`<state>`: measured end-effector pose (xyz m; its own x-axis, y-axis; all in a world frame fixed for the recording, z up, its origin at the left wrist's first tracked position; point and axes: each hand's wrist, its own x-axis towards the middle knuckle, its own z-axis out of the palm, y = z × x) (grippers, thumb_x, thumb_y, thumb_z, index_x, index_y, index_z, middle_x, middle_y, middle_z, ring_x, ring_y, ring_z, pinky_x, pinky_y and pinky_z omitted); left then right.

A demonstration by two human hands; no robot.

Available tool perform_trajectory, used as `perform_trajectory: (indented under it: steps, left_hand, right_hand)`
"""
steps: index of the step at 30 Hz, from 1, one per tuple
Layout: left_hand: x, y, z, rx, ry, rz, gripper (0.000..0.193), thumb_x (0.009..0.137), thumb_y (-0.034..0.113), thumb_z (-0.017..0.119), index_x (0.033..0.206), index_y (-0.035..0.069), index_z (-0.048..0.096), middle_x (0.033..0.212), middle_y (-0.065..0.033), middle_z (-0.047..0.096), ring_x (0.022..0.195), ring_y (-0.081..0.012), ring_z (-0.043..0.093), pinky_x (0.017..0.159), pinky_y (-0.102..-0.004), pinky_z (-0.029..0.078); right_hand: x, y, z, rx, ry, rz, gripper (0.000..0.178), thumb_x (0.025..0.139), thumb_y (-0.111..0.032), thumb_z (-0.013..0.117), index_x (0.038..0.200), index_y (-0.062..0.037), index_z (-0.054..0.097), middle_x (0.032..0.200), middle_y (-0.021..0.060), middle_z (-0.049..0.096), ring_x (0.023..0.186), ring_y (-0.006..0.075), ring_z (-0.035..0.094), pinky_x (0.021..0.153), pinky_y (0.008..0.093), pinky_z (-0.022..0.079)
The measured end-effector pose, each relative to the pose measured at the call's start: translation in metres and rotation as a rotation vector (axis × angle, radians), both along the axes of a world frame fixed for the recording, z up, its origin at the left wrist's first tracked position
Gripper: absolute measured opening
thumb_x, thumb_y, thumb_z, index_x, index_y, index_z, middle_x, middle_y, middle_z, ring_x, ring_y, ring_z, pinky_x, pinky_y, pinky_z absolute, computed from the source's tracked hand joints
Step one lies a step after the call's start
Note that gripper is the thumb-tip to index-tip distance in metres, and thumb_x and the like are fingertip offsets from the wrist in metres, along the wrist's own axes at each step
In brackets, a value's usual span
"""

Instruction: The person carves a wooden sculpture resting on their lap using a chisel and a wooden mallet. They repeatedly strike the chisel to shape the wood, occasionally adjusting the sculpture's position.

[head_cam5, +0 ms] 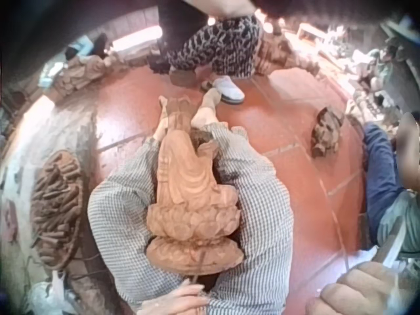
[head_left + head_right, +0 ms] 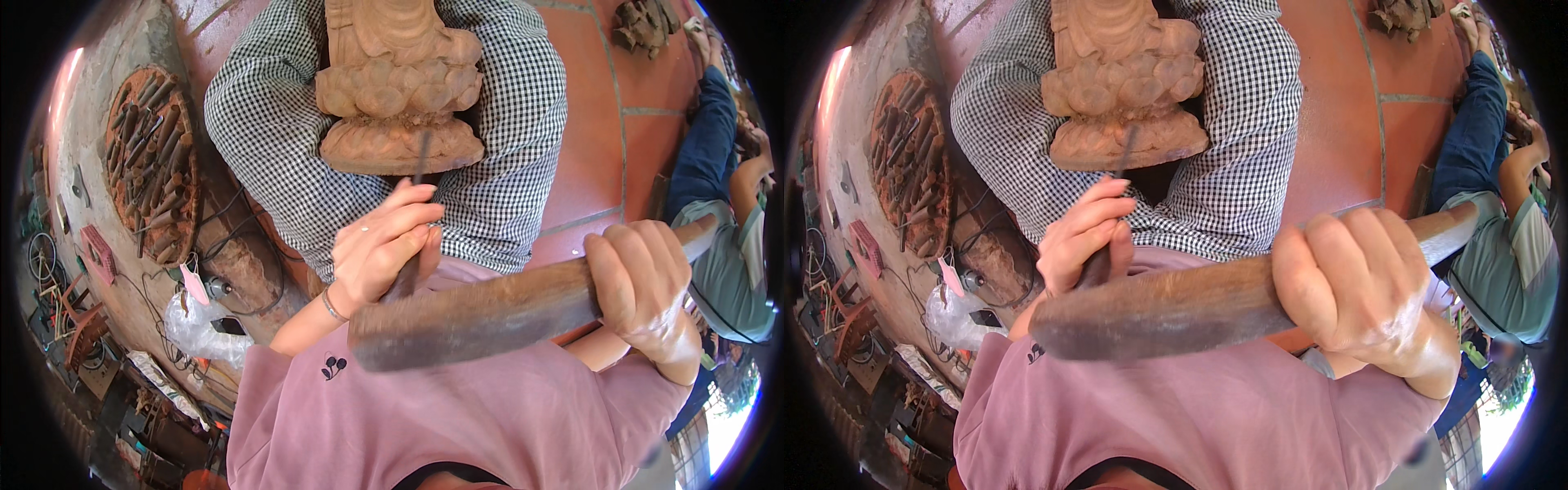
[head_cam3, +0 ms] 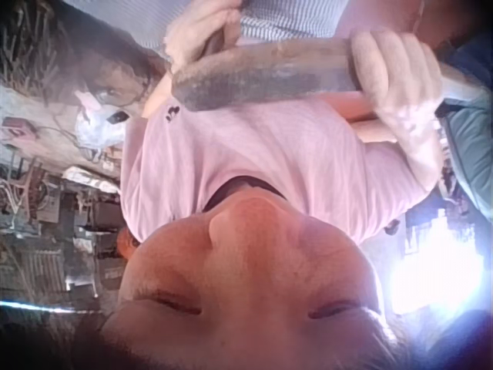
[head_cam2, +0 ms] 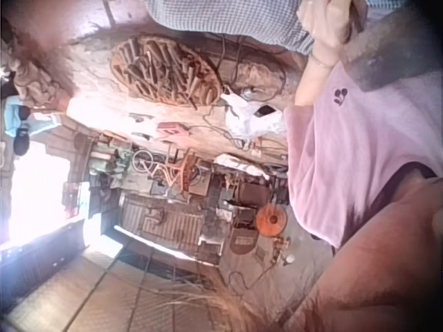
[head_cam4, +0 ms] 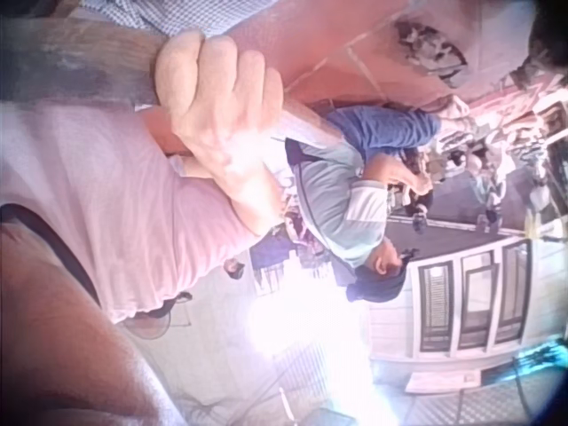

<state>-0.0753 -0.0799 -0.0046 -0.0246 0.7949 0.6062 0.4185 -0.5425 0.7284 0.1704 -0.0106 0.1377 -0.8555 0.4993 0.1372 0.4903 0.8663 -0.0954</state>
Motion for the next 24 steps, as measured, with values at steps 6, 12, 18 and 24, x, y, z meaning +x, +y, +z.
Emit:
perform_trajectory:
  steps: [6,12,18,24]
  left_hand:
    - [-0.022,0.011,0.014,0.004,-0.061,-0.348,0.018,0.087,0.014,0.078,0.083,0.003,0.064,0.071,-0.0051,0.060,0.071,-0.0206,0.067,0.074,-0.0400,0.062]
    - [-0.002,0.019,0.002,0.041,-0.190,-0.570,0.034,0.092,0.027,0.073,0.073,0.001,0.060,0.067,-0.0049,0.057,0.061,-0.0205,0.060,0.068,-0.0386,0.058]
    - [-0.011,0.031,0.015,-0.019,-0.339,-0.632,0.024,0.090,0.012,0.067,0.071,0.001,0.057,0.060,-0.0040,0.052,0.052,-0.0184,0.053,0.058,-0.0359,0.055]
    - [-0.014,0.034,0.016,-0.090,-0.407,-0.583,0.015,0.076,0.002,0.065,0.065,0.003,0.056,0.057,-0.0025,0.049,0.050,-0.0193,0.053,0.056,-0.0342,0.055]
  right_hand:
    - [0.007,-0.003,-0.013,-0.081,0.146,-0.028,0.047,0.051,-0.016,0.067,0.094,0.0009,0.062,0.070,0.0064,0.057,0.055,0.0192,0.053,0.046,0.0311,0.040]
    - [0.012,-0.004,-0.018,-0.107,0.218,-0.093,0.044,0.054,-0.014,0.074,0.095,0.0003,0.063,0.071,0.0077,0.058,0.055,0.0204,0.055,0.047,0.0325,0.042]
    - [0.016,-0.007,-0.016,-0.140,0.223,-0.117,0.044,0.057,-0.012,0.075,0.097,0.0014,0.062,0.072,0.0091,0.059,0.057,0.0218,0.057,0.047,0.0327,0.042]
    - [0.012,-0.003,-0.011,0.003,0.138,-0.079,0.046,0.051,-0.014,0.071,0.095,-0.0009,0.063,0.072,0.0080,0.057,0.055,0.0193,0.054,0.046,0.0310,0.040]
